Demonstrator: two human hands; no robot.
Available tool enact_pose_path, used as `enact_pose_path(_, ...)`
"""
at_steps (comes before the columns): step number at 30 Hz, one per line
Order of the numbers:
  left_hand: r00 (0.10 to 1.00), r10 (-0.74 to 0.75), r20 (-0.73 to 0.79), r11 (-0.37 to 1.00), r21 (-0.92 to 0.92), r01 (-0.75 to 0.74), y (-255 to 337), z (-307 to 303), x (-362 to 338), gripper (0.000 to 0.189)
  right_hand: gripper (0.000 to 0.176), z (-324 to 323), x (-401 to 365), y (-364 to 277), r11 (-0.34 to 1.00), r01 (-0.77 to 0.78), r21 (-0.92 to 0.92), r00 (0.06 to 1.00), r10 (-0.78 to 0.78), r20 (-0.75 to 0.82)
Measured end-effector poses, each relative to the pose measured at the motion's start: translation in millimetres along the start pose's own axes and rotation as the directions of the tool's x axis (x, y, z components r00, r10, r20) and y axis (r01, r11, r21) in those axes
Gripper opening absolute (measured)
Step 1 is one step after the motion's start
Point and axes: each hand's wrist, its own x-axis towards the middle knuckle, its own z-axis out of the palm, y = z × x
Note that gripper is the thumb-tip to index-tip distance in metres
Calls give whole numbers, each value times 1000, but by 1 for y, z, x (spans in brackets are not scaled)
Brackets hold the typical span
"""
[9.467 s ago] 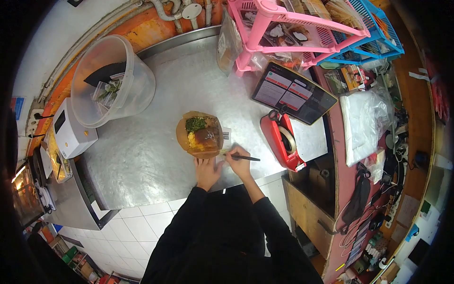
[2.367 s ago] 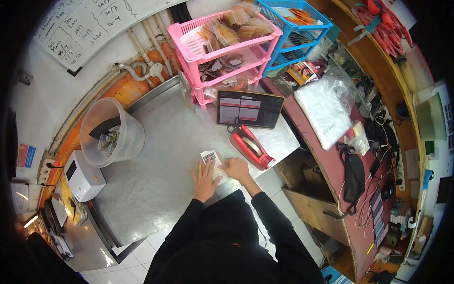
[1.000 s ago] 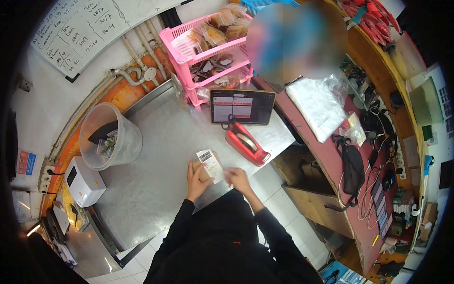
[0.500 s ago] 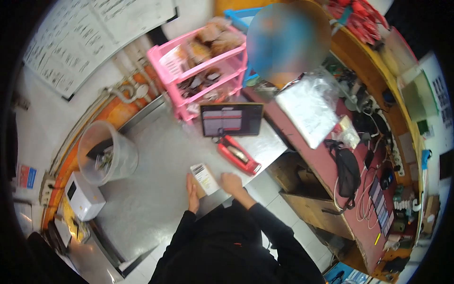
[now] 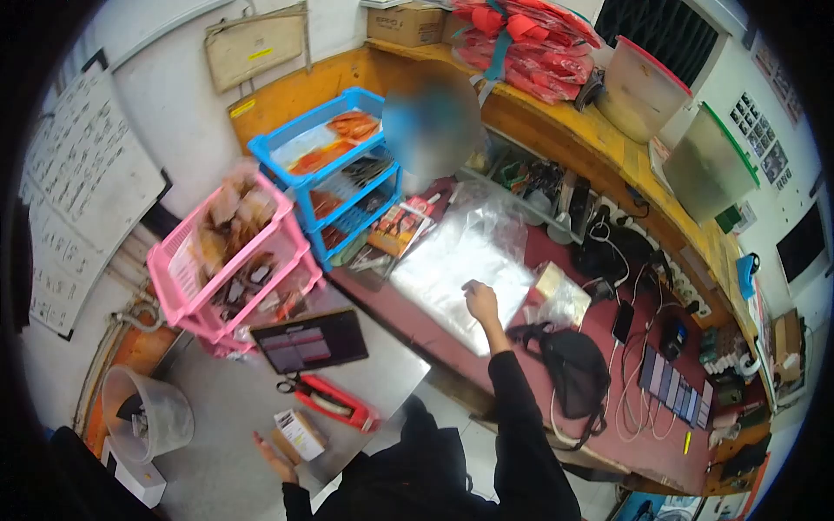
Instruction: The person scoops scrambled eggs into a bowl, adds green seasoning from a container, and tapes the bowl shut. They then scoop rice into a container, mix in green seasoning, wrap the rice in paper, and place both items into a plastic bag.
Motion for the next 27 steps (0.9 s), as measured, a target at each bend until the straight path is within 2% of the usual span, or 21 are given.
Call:
enact_pose_path(1,995,9,-101,996,87,0,4,1,3,53,31,-2,27,35,965,-10,-262,996,32,80)
enact_pose_path(2,994,14,-104,996,88,-4,14,3,3,53,39,-5,47,56,863,0,-505,985,87,150)
enact_pose_path(3,989,30,-145,993,115,-13,26,8,4,51,39,-8,63,62,866,4,-500,986,81,149)
enact_pose_path(5,982,54,-183,988,153,-26,51,21,4,49,56,-9,85,72,848,87,-523,986,-149,-77)
enact_pose_path(7,966,77,-247,994,91,-56,79,43,2,44,67,-32,127,71,928,136,-348,945,-227,-234)
enact_pose_path(8,963,86,-256,992,117,-58,96,55,-1,42,67,-44,144,68,929,133,-344,949,-220,-226)
enact_pose_path(10,967,105,-233,990,114,-81,119,78,-3,42,68,-60,172,64,980,-12,-200,978,-31,-208)
enact_pose_path(11,970,124,-211,990,95,-106,128,89,-4,41,68,-60,181,70,981,-11,-194,978,-29,-204)
enact_pose_path(13,971,132,-200,988,102,-113,143,110,-6,42,73,-54,203,96,817,1,-577,982,-111,-154)
enact_pose_path(14,973,136,-187,988,103,-118,151,120,-7,42,73,-52,211,100,820,7,-572,982,-114,-152)
enact_pose_path(16,971,140,-192,985,124,-118,183,147,-13,41,67,-48,224,97,975,-24,-220,853,-95,-512)
enact_pose_path(17,972,137,-188,983,145,-111,194,158,-17,41,67,-47,231,97,976,-21,-216,857,-94,-507)
enact_pose_path(18,972,138,-191,982,151,-110,195,167,-18,41,60,-44,241,103,987,76,-139,798,-144,-585)
enact_pose_path(19,970,197,-143,975,134,-178,193,177,-17,39,54,-41,251,113,982,176,-70,727,-177,-663)
enact_pose_path(20,962,256,-97,963,112,-245,192,185,-16,38,54,-41,260,123,983,174,-65,729,-173,-663)
enact_pose_path(21,961,258,-98,962,115,-246,200,196,-17,38,39,-42,272,137,999,-26,-33,854,5,-521)
enact_pose_path(22,957,288,37,955,69,-290,212,208,-19,36,26,-44,274,135,973,-227,-36,912,199,-359)
enact_pose_path(23,933,319,167,945,16,-326,222,222,-19,34,26,-43,270,132,974,-224,-32,913,198,-358)
enact_pose_path(25,853,398,336,917,-141,-373,227,259,-17,30,29,-60,230,79,994,53,-96,945,-81,-316)
enact_pose_path(26,817,374,439,923,-87,-375,230,277,-17,33,20,-72,205,41,995,17,-96,981,-35,-191)
enact_pose_path(27,773,337,537,924,-32,-381,234,297,-16,37,18,-76,183,24,993,116,-7,982,-115,-153)
